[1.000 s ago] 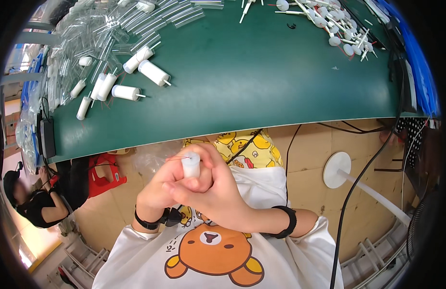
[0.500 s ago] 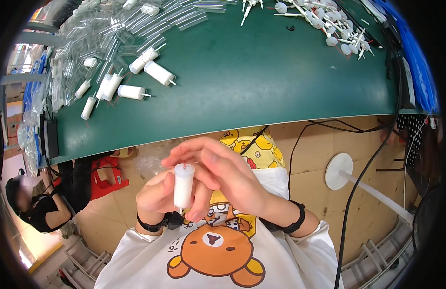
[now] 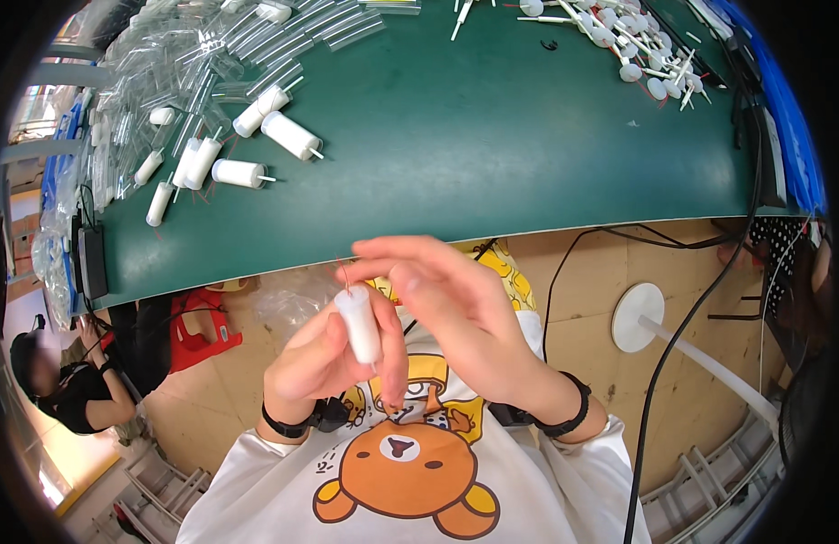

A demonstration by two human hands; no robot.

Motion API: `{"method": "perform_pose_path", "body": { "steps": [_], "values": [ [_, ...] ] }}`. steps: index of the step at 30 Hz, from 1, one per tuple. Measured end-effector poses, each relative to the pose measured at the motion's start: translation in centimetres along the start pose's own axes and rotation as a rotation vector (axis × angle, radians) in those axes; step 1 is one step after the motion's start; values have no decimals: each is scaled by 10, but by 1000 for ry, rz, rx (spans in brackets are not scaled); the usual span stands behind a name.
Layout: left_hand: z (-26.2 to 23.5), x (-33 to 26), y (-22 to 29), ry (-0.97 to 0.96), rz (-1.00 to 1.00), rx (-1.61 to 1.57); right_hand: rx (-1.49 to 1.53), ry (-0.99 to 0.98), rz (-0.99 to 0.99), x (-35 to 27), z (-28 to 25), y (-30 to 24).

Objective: Assembling small white and clear plastic tubes and plunger components on a workbench.

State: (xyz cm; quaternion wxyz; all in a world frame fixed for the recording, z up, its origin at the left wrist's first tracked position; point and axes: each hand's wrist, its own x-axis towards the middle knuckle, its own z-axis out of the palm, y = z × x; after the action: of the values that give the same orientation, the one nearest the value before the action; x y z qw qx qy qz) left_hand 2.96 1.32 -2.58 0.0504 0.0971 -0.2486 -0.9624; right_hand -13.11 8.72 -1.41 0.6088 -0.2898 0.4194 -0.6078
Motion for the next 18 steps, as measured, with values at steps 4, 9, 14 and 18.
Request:
{"method": "perform_pose_path", "body": {
  "steps": [4,9,14,18],
  "values": [
    [-18,2,-9,-41,84,-24,-248,130,4,-7,-1,1],
    [-19,5,-11,-4,75,-128,62,87,276,-17,11,12],
    [-22,2,-20,100,45,-16,-17,51,225,-13,21,35],
    [-36,3,-33,47,104,-76,68,135,248,-9,24,41]
  ]
}}
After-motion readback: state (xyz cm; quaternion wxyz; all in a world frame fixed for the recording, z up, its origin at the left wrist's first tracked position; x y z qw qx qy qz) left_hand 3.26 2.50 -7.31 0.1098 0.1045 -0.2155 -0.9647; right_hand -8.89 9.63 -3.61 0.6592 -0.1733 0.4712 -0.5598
